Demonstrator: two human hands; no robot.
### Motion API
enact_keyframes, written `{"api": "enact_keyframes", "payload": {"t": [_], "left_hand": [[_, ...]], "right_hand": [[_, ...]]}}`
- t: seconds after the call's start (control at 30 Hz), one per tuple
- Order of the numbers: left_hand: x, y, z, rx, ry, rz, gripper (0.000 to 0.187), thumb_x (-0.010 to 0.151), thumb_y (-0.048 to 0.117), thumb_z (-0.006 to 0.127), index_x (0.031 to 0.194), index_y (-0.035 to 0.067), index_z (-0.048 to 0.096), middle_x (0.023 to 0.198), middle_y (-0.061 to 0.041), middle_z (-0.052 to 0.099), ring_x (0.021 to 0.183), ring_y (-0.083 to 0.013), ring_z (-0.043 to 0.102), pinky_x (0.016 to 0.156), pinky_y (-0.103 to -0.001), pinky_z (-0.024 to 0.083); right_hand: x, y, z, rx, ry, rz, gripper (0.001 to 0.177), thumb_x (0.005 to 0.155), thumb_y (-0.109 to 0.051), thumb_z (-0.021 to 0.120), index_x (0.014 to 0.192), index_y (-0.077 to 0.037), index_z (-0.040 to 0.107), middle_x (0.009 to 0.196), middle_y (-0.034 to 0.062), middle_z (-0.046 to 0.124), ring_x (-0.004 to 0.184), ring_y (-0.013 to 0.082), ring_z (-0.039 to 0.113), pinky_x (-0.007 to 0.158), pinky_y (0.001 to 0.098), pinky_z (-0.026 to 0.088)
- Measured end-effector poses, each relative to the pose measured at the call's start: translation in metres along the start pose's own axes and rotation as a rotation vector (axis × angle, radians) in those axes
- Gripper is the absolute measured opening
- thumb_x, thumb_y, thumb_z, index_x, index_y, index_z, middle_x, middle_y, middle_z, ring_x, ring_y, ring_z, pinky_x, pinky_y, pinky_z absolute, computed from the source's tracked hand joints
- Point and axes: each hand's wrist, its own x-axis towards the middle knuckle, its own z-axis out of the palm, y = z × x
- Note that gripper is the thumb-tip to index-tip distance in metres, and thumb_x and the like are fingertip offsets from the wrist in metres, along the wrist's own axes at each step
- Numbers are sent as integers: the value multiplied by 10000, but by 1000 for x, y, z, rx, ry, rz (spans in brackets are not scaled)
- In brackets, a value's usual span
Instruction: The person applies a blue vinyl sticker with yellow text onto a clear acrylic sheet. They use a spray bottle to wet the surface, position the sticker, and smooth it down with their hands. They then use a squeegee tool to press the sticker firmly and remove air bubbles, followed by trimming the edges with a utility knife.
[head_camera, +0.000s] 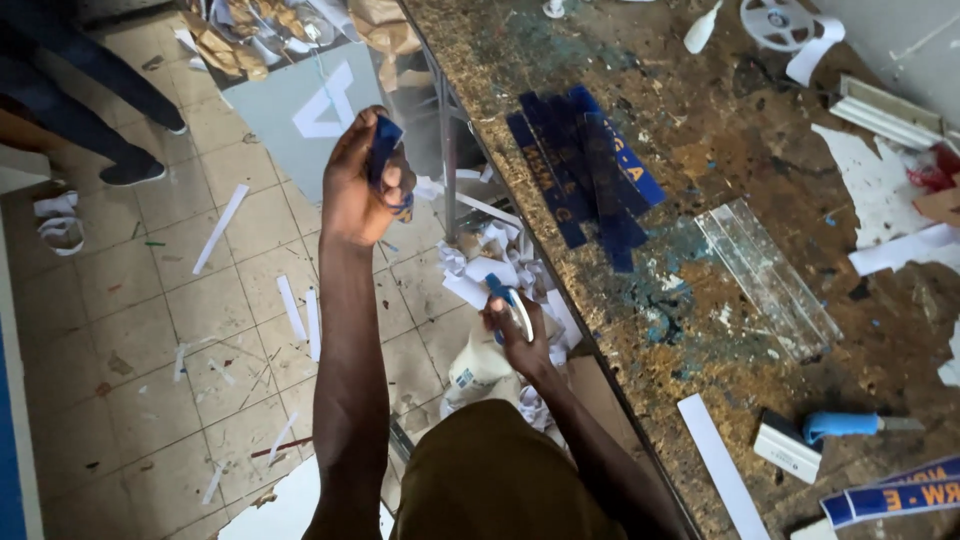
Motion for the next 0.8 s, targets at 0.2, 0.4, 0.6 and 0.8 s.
{"api": "enact_keyframes", "payload": {"t": [0.2, 0.4, 0.6, 0.8], "left_hand": [[-3, 2, -15, -102, -149, -25, 123, 1225, 293, 538, 1225, 174, 571, 602, -35, 551, 424, -140, 567, 413, -228, 417], [-6, -11, -27, 121, 118, 3, 83, 1227, 230, 528, 1243, 178, 591, 793, -66, 661, 591, -183, 704, 455, -261, 503], [-39, -18, 67, 905, 242, 237, 203, 1241, 303, 435, 1210, 125, 529, 1058, -102, 614, 933, -286, 767, 841, -422, 667], [-23, -47, -7, 1073, 48, 286, 261, 1275, 293, 402, 1216, 88, 552, 1086, -147, 671, 1037, -306, 763, 921, -417, 574]], "right_hand": [[5, -73, 15, 37, -12, 104, 469, 1136, -503, 655, 982, -76, 770, 860, 88, 749, 914, 204, 696, 953, 376, 559], [7, -83, 14, 79, -154, -50, 310, 1129, -236, 652, 886, -55, 721, 771, 70, 679, 777, 193, 653, 799, 359, 551], [5, -41, 4, 69, -74, -204, 257, 1131, -130, 626, 923, -40, 748, 798, 94, 723, 741, 160, 645, 727, 324, 548], [11, -138, 19, 57, -67, -117, 290, 1137, -316, 686, 959, -95, 742, 809, 48, 718, 785, 142, 644, 753, 327, 563]]}}
